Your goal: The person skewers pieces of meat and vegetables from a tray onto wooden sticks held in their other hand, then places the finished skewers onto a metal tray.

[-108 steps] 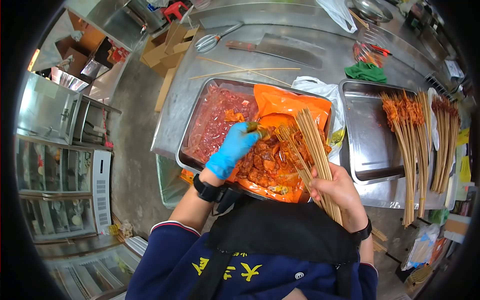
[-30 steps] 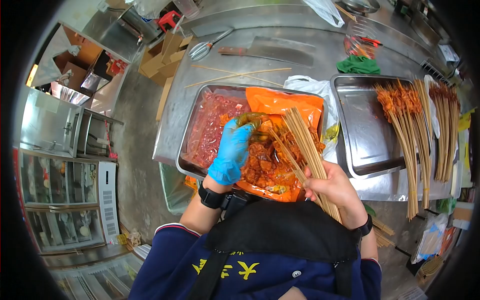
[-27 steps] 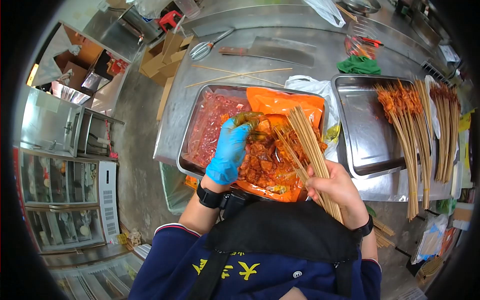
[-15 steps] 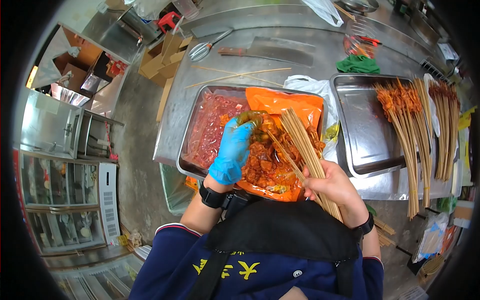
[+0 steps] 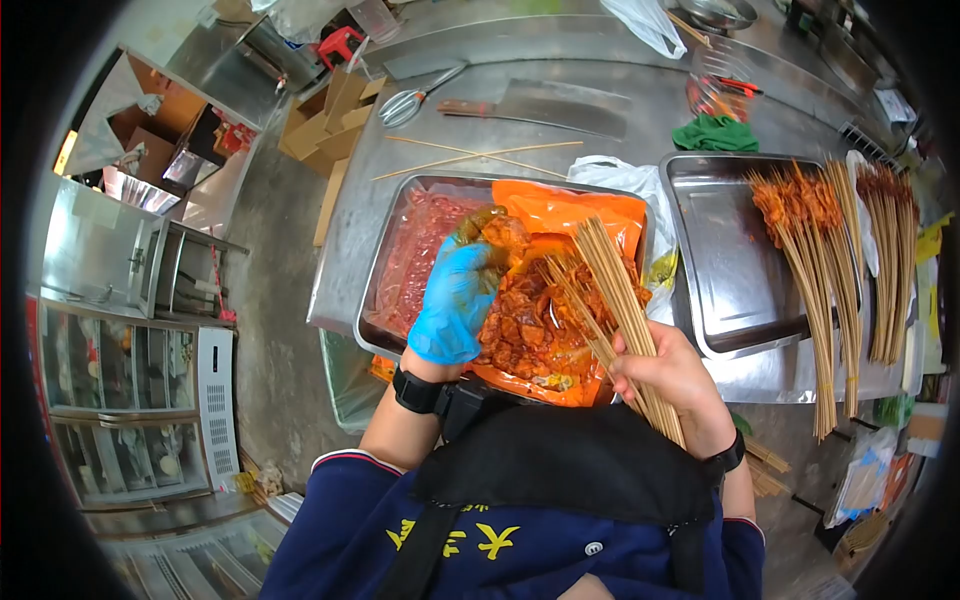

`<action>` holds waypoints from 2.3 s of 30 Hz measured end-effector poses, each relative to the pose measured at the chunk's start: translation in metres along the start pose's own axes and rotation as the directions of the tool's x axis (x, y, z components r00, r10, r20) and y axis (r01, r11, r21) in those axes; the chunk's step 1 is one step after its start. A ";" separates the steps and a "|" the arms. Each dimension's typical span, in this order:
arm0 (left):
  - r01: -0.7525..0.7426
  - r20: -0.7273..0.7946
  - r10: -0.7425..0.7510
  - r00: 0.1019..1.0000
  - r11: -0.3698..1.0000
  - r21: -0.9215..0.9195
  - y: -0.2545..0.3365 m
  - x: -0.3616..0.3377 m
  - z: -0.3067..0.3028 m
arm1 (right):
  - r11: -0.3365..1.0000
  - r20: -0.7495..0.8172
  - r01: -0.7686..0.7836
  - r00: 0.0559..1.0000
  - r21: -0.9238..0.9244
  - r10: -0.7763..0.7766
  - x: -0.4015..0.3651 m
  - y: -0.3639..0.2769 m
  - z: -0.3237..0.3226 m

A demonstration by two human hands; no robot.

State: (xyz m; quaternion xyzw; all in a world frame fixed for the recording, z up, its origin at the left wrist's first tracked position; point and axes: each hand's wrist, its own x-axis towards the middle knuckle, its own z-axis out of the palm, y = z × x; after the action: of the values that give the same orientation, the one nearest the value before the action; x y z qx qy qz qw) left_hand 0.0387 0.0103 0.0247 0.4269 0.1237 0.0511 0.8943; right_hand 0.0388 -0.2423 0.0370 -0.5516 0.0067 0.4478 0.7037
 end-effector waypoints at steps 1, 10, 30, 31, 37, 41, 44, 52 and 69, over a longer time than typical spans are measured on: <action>0.030 0.024 -0.031 0.999 0.999 0.032 0.001 -0.002 0.003 | 1.000 -0.002 0.000 1.000 0.001 0.000 0.000 0.001 -0.001; 0.040 -0.003 -0.040 0.999 0.962 0.271 0.001 -0.012 0.015 | 0.999 0.006 0.031 1.000 0.042 -0.031 -0.001 -0.001 0.001; 0.068 0.028 -0.070 0.997 0.994 0.080 -0.023 -0.016 0.015 | 0.998 -0.005 -0.019 1.000 -0.058 0.019 0.003 -0.002 0.006; 0.060 0.002 -0.061 0.998 0.981 0.187 -0.023 -0.015 0.017 | 0.998 -0.004 -0.019 1.000 -0.058 0.019 0.002 -0.002 0.006; -0.016 -0.032 0.020 0.999 0.994 0.111 -0.014 -0.011 0.016 | 0.998 0.009 -0.013 1.000 -0.069 0.013 0.001 -0.001 0.007; -0.090 0.003 0.090 0.996 0.989 0.120 -0.014 -0.017 0.021 | 0.998 0.002 -0.010 1.000 -0.068 0.010 0.001 0.000 0.006; -0.060 0.015 0.058 0.998 0.984 0.168 -0.010 -0.020 0.025 | 0.998 -0.010 0.005 1.000 -0.061 -0.005 0.002 0.001 0.005; -0.183 0.080 0.165 0.983 0.908 0.376 -0.036 -0.028 0.025 | 1.000 -0.025 0.015 1.000 -0.007 -0.015 0.000 -0.001 0.006; 0.455 -0.031 -0.465 0.885 0.877 -0.156 -0.012 -0.016 0.025 | 1.000 0.041 0.004 0.999 0.016 -0.005 0.000 -0.002 0.002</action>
State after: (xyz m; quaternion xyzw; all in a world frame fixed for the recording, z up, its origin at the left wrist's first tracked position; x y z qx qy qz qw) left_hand 0.0295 -0.0197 0.0331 0.3176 0.2478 -0.1396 0.9046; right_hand 0.0395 -0.2408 0.0388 -0.5369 -0.0055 0.4573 0.7090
